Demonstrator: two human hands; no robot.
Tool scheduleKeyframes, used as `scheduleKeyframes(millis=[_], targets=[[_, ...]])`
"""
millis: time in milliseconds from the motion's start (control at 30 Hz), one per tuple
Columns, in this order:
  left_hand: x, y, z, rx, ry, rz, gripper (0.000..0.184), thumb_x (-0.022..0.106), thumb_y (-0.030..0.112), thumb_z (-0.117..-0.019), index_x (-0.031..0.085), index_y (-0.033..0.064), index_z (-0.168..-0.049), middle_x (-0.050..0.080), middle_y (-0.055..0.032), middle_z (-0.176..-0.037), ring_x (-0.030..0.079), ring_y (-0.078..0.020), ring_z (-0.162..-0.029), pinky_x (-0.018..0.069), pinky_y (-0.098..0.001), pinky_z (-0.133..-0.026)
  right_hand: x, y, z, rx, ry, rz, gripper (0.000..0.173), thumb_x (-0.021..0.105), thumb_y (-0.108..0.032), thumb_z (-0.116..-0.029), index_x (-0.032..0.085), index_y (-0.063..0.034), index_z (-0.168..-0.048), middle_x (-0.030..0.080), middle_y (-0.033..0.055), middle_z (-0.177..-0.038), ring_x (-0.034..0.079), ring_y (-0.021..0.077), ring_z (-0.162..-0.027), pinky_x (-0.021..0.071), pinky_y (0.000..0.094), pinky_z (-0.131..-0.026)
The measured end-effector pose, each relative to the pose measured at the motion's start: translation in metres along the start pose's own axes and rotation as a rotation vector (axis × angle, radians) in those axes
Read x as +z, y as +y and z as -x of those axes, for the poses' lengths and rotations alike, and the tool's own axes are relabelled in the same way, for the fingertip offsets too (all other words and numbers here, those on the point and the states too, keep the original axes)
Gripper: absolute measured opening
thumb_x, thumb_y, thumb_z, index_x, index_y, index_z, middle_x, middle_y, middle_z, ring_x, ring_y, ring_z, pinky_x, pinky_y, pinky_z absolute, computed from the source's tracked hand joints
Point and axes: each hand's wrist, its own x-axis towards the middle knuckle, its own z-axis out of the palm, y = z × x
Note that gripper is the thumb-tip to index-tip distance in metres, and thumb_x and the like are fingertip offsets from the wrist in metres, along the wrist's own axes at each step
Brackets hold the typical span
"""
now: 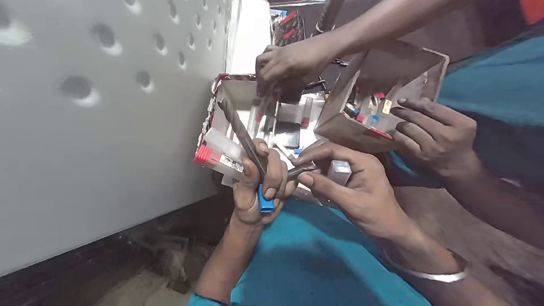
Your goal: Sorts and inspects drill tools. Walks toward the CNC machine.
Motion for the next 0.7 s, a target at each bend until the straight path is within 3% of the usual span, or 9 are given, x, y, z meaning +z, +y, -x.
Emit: scheduleKeyframes(millis=[200, 467, 633, 700], targets=[[0.0, -0.002, -0.005, -0.007, -0.028, -0.017, 0.023, 0.061, 0.037, -0.1009, 0.068, 0.0167, -0.11, 0.063, 0.0038, -0.07, 0.061, -0.0062, -0.061, 0.0505, -0.0201, -0.058, -0.001, 0.002, 0.001, -0.04, 0.077, 0.013, 0.019, 0.072, -0.019, -0.0962, 0.072, -0.0058, -0.11, 0.072, -0.0011, -0.104, 0.063, -0.0009, -0.069, 0.0548, 0.0139, -0.057], [-0.001, -0.002, -0.009, 0.031, 0.056, -0.072, 0.026, 0.06, 0.039, -0.1014, 0.067, 0.0164, -0.112, 0.063, 0.0034, -0.07, 0.059, -0.0054, -0.057, 0.0491, -0.0203, -0.056, -0.008, -0.001, -0.001, -0.075, 0.217, -0.01, 0.019, 0.071, -0.023, -0.0975, 0.07, -0.0084, -0.109, 0.073, -0.0019, -0.096, 0.064, 0.002, -0.063, 0.0555, 0.0156, -0.052], [0.001, -0.008, -0.013, 0.182, 0.319, -0.292, 0.027, 0.06, 0.034, -0.1023, 0.061, 0.0111, -0.117, 0.059, 0.0008, -0.067, 0.057, -0.0068, -0.054, 0.0505, -0.0221, -0.053, -0.012, -0.01, 0.003, -0.204, 0.241, 0.054, 0.021, 0.072, -0.025, -0.0971, 0.071, -0.0109, -0.112, 0.074, -0.0038, -0.106, 0.067, 0.0004, -0.075, 0.0566, 0.0136, -0.061], [0.003, -0.01, -0.016, 0.204, 0.395, -0.33, 0.028, 0.061, 0.033, -0.1021, 0.06, 0.0089, -0.118, 0.058, 0.0009, -0.065, 0.057, -0.0065, -0.054, 0.0509, -0.0216, -0.053, -0.007, -0.013, 0.006, -0.291, 0.209, 0.128, 0.021, 0.073, -0.027, -0.0969, 0.072, -0.0138, -0.113, 0.074, -0.0066, -0.109, 0.069, 0.0001, -0.086, 0.058, 0.0127, -0.07]])
